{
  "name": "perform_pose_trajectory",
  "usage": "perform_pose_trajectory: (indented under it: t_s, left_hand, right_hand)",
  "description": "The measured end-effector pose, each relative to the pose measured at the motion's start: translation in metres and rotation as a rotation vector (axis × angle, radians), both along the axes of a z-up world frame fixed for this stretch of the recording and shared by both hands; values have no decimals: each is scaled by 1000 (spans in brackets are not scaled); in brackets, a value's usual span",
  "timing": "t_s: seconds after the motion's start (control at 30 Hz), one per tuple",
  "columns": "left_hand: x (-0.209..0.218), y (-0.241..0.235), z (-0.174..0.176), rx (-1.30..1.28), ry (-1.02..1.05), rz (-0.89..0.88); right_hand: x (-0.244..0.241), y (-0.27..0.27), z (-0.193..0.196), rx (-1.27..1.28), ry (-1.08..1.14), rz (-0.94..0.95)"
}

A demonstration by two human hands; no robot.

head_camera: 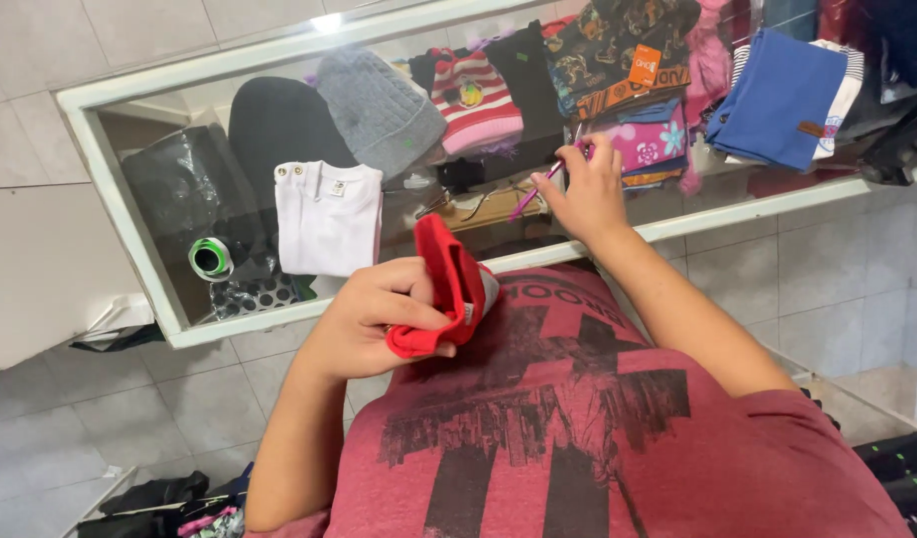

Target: The person folds several t-shirts on a glass display counter. They fold a white t-shirt, a red t-shirt, a blue t-shirt, and a white t-shirt with a graphic print, placing each folded shirt on the counter.

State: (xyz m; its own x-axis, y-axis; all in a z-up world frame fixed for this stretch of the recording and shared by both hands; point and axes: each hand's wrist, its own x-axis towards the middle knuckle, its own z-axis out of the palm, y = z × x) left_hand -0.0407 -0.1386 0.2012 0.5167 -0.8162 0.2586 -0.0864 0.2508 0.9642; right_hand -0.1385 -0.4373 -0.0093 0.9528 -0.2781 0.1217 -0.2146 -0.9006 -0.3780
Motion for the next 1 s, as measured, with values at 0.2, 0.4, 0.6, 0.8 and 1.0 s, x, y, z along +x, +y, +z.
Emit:
perform_pose_trajectory:
  t_s: [0.2, 0.4, 0.6, 0.8, 1.0]
  left_hand:
    - [0, 20, 2, 61, -20, -8]
    - [-1, 41, -22, 91, 32, 78]
    - [3, 38, -24, 151, -2, 116]
    - [7, 19, -12, 236, -65, 242]
    - [8, 15, -16, 274, -93, 218]
  right_hand:
    - [1, 21, -10, -8, -46, -53]
    - [-23, 1, -43, -181, -148, -57]
    - [-30, -12, -40, -341, -70, -70]
    - [-42, -18, -43, -443, -47, -176]
    - [-72, -49, -31, -378, 91, -350]
